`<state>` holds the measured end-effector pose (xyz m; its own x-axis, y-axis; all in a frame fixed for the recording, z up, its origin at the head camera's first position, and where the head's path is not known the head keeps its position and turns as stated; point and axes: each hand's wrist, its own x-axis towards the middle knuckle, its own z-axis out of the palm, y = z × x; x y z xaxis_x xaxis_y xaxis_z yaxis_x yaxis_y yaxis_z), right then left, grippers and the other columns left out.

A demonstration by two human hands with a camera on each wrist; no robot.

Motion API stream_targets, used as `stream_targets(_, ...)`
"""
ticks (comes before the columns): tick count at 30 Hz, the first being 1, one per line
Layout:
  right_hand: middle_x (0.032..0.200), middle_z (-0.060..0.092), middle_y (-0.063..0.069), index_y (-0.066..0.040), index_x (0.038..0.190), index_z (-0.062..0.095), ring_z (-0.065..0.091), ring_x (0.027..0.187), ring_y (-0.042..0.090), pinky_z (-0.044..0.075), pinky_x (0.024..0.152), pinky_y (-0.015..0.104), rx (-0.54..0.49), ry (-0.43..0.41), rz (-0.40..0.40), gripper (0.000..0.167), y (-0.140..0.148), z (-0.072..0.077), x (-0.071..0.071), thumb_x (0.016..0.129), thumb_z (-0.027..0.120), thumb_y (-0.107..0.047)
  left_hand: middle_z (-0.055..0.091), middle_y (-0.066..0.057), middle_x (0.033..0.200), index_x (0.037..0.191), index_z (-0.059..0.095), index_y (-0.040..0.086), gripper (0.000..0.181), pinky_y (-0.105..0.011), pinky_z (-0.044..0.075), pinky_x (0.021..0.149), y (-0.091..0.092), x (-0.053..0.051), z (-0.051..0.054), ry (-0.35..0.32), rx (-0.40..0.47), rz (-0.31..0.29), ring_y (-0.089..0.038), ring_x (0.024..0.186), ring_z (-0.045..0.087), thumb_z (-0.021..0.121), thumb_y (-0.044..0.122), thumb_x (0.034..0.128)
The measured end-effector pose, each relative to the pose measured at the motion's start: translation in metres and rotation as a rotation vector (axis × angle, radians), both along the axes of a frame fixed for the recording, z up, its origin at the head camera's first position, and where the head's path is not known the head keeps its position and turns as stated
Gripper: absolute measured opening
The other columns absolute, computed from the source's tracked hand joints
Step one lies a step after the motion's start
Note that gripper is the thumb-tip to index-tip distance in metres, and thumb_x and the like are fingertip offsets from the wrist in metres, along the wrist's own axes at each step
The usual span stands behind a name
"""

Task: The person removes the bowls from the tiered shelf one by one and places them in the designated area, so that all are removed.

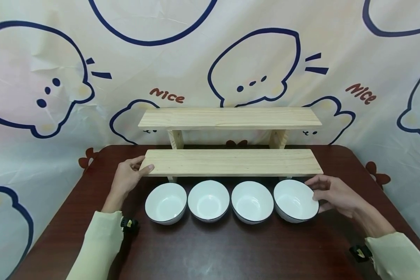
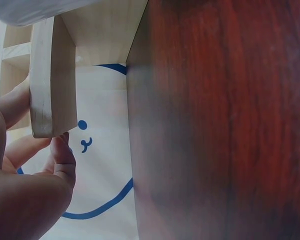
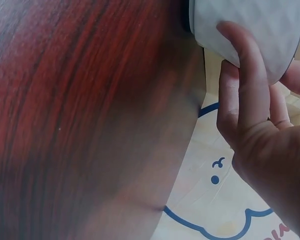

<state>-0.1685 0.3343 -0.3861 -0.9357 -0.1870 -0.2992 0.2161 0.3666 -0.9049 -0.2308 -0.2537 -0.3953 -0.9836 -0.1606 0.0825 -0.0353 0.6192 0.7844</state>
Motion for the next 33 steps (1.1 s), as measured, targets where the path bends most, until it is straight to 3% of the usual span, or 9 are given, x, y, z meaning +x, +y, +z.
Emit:
stream_targets(14, 0.121, 0.056, 0.025, 0.014, 0.135, 0.041, 0.067, 0.088, 0.028, 0.059, 0.068, 0.049, -0.036, -0.029, 0.025, 0.051, 0.004, -0.004, 0.004, 0.089, 0.062, 0.008, 0.065, -0.026, 0.117, 0.143, 0.054, -0.004, 0.061, -0.028, 0.047, 0.069, 0.002, 0.000, 0.000, -0.008, 0.008, -0.003, -0.030, 0.094, 0.059, 0.075, 0.026, 0.0940)
stream_targets(25, 0.116, 0.061, 0.013, 0.009, 0.135, 0.042, 0.067, 0.091, 0.027, 0.059, 0.070, 0.050, -0.070, -0.062, 0.040, 0.049, 0.014, -0.005, 0.008, 0.092, 0.065, 0.003, 0.064, -0.027, 0.119, 0.144, 0.052, -0.005, 0.063, -0.026, 0.048, 0.070, 0.005, -0.001, 0.003, -0.028, 0.002, -0.029, -0.032, 0.096, 0.060, 0.075, 0.026, 0.0941)
stream_targets(33, 0.126, 0.061, 0.019, 0.010, 0.139, 0.044, 0.066, 0.100, 0.021, 0.058, 0.078, 0.051, 0.000, -0.046, 0.033, 0.051, 0.009, 0.009, 0.003, 0.097, 0.066, -0.008, 0.061, -0.030, 0.124, 0.145, 0.050, -0.007, 0.065, -0.037, 0.051, 0.074, -0.003, -0.002, 0.013, -0.035, -0.079, -0.094, -0.037, 0.101, 0.061, 0.074, 0.027, 0.0948)
